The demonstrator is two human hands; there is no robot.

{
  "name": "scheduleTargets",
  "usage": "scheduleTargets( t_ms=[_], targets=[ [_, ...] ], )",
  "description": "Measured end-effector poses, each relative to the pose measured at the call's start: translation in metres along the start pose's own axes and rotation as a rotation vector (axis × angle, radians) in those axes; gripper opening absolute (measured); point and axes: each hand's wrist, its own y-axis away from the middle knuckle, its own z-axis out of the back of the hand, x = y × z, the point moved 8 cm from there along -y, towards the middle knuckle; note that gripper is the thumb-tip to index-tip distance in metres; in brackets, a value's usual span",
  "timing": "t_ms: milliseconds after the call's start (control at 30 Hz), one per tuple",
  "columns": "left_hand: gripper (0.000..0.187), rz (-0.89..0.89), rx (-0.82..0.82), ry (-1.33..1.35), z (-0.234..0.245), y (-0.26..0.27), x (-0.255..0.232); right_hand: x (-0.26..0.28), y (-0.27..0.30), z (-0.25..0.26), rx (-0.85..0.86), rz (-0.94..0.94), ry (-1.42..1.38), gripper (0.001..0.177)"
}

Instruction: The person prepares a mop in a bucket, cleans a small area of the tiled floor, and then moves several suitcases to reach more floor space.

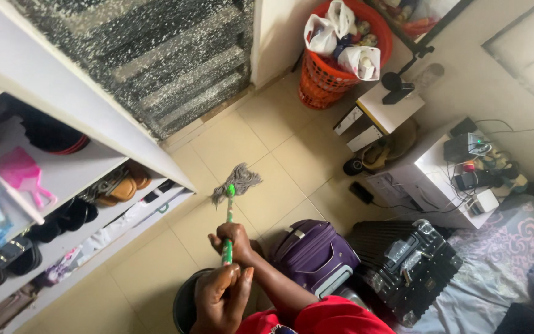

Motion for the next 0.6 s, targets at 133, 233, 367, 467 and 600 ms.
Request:
scheduleTargets(
  t_ms=[133, 233, 367, 467, 600],
  targets=[
    [0.040, -0.180, 0.006, 0.055, -0.022, -0.011, 0.004, -0.044, -0.005, 0.014, -0.118, -0.044, 0.080, 0.037],
    [0.043, -0.239, 0.010, 0.110, -0.047, -0.032, 0.026, -0.067, -0.022, 0.041, -0.196, 0.063, 0.117, 0.037],
    [0.041, -0.261, -0.002, 0.012, -0.069, -0.063, 0.079, -0.097, -0.066, 0.066, -0.142, 0.014, 0.176, 0.018],
    [0.037, -0.307, -0.064, -0.105, -0.074, -0.088, 0.114, -0.083, -0.092, 0.070, -0.118, 0.251, 0.146, 0.015],
    [0.033, -0.316, -0.160, -0.145, -0.058, -0.088, 0.108, -0.086, -0.111, 0.052, -0.022, -0.033, 0.138, 0.021]
  ],
)
